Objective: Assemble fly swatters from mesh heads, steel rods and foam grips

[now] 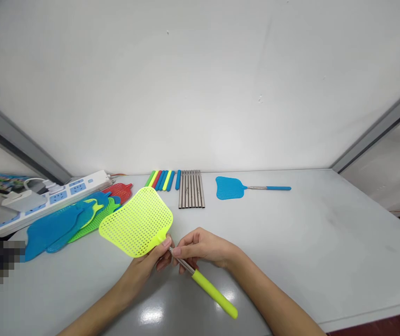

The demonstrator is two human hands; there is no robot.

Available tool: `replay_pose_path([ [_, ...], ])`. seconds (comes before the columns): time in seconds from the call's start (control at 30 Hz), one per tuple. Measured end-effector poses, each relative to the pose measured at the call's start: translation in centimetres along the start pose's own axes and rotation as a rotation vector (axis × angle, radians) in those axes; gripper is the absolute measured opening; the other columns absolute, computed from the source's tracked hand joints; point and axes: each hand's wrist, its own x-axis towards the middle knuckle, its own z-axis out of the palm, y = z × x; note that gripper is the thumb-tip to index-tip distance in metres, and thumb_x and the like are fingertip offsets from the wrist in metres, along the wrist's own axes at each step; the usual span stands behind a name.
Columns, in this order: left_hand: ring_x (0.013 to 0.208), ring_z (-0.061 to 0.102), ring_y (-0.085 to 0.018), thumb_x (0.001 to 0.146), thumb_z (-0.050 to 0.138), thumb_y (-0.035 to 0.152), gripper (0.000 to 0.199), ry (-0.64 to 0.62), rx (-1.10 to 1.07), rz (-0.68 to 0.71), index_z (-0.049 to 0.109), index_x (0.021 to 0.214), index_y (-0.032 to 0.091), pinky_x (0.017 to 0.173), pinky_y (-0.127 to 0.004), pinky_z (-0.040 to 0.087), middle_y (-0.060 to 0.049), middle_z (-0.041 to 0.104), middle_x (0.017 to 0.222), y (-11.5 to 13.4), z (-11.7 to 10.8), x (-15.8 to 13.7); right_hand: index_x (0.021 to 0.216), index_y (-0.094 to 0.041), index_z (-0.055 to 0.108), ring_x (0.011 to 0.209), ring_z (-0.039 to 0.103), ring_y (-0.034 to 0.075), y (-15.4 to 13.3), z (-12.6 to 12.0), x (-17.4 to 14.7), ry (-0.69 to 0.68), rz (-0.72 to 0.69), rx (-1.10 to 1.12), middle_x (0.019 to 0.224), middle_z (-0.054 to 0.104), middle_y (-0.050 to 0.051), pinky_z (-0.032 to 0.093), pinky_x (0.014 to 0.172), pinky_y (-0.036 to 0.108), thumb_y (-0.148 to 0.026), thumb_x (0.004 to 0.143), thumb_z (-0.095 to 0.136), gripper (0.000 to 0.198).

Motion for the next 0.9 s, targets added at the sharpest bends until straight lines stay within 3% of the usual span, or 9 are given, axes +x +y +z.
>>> replay_pose_path([
  [0.33, 0.049, 0.033, -0.009, 0.081, 0.035, 0.039, 0.036, -0.073, -0.110, 0.027, 0.037, 0.052, 0.018, 0.053, -0.022, 0.030, 0.004, 0.033, 0.048, 0.5, -0.3, -0.1, 0.071, -0.006, 0.062, 0.043, 0.053, 0.008, 0.1, -0.1, 0.0, -0.030, 0.012, 0.215, 0.051, 0.059, 0.004, 0.036, 0.040, 0.016, -0.034, 0.075, 0.052, 0.029],
  [0.47, 0.049, 0.032, -0.009, 0.083, 0.032, 0.036, 0.037, -0.037, -0.099, 0.057, 0.036, 0.051, 0.018, 0.054, -0.022, 0.030, 0.004, 0.031, 0.047, 0.6, -0.2, -0.2, 0.076, -0.008, 0.061, 0.040, 0.050, 0.005, 0.1, -0.3, 0.1, -0.031, 0.006, 0.277, 0.053, 0.060, 0.002, 0.035, 0.039, 0.015, -0.024, 0.072, 0.057, 0.017],
  [0.6, 0.048, 0.032, -0.009, 0.084, 0.028, 0.039, 0.039, 0.000, -0.098, 0.093, 0.034, 0.051, 0.019, 0.055, -0.023, 0.030, 0.004, 0.031, 0.047, 0.6, -0.1, -0.2, 0.082, -0.011, 0.059, 0.037, 0.049, 0.005, 0.3, -0.2, 0.3, -0.012, -0.048, 0.276, 0.060, 0.061, 0.001, 0.033, 0.034, 0.015, -0.029, 0.072, 0.056, 0.021],
  [0.77, 0.047, 0.032, -0.009, 0.082, 0.031, 0.042, 0.039, 0.078, -0.127, 0.115, 0.032, 0.051, 0.019, 0.054, -0.024, 0.031, 0.005, 0.031, 0.046, 0.8, -0.3, -0.1, 0.090, -0.015, 0.057, 0.050, 0.056, 0.009, 0.6, 0.3, 0.6, 0.055, -0.154, 0.348, 0.070, 0.062, 0.004, 0.034, 0.037, 0.016, -0.029, 0.070, 0.060, 0.025],
  [0.9, 0.047, 0.031, -0.010, 0.082, 0.032, 0.043, 0.040, 0.166, -0.196, 0.088, 0.030, 0.050, 0.019, 0.054, -0.024, 0.031, 0.005, 0.029, 0.046, 0.7, -0.4, -0.1, 0.102, -0.018, 0.053, 0.070, 0.058, 0.014, 0.4, 0.9, 0.5, 0.074, -0.229, 0.303, 0.093, 0.060, 0.008, 0.035, 0.043, 0.017, -0.025, 0.065, 0.064, 0.039],
])
